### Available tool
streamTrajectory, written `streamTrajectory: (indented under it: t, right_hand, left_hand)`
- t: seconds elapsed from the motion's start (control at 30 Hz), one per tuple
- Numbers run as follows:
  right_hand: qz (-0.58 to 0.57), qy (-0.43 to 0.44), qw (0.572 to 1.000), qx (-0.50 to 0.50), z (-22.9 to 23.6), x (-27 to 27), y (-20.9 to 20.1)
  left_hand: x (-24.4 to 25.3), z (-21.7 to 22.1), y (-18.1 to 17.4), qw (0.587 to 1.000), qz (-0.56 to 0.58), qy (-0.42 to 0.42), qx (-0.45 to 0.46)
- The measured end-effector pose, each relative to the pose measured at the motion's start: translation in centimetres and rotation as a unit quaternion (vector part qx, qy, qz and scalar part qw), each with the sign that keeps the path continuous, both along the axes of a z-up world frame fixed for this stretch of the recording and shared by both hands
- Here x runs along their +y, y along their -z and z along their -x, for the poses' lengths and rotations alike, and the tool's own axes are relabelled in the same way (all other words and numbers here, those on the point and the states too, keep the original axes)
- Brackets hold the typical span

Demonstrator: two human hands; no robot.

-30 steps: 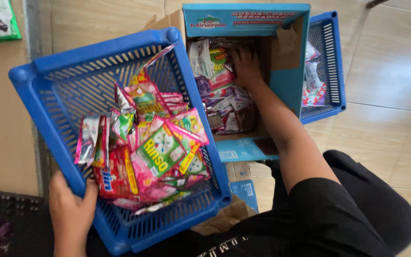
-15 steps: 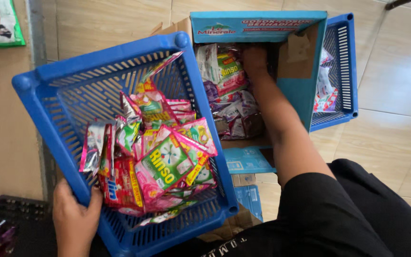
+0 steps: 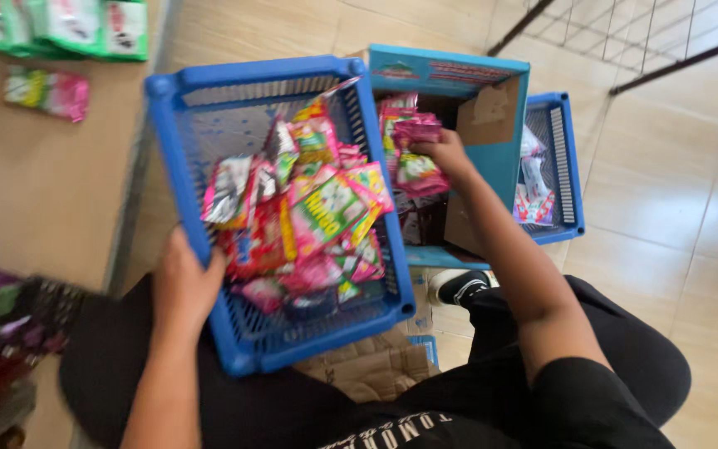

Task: The person organizes small cylindrical items into a blue basket, then transfers colorful snack packets from a cardboard box into the same basket. The person also moves several pen holders on a nearby shelf.

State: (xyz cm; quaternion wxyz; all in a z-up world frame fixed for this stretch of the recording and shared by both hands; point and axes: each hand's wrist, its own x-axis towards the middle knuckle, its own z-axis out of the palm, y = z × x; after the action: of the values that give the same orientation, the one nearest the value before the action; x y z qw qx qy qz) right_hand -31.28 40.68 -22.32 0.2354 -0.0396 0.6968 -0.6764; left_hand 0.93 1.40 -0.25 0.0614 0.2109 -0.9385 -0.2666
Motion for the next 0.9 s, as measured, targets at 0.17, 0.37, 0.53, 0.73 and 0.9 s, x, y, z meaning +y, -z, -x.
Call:
streamTrajectory:
  t: [0.17,0.37,0.53,0.73,0.9]
  right_hand:
    - [-0.079,-0.028,0.968,0.235,-3.0,0.3,-15.3]
    - [-0.168,-0.066,0.845,0.504,-9.3,-3.9,-32.8]
    - [-0.329,-0.181,0.668,0.643,-11.2,-13.8,-31.9]
    - [-0.332,-0.373,0.693,0.521,-14.9,-17.2,-28.2]
    - [-0.132,-0.241,0.878,0.392,-11.4,-7.2,-27.6]
  left_hand:
    - [-0.3,-0.1,2.3,0.999,0.024,0.01,0.028]
    - [-0.5,0.8,4.7,0.994,0.04,0.014,0.099]
    - [-0.8,1.0,5.7,0.997,-0.008,-0.007,0.073]
    - [-0.5,0.9,5.8,0.997,0.034,-0.01,0.066]
    - [-1.1,0.3,6.0,0.998,0.005,0.004,0.064]
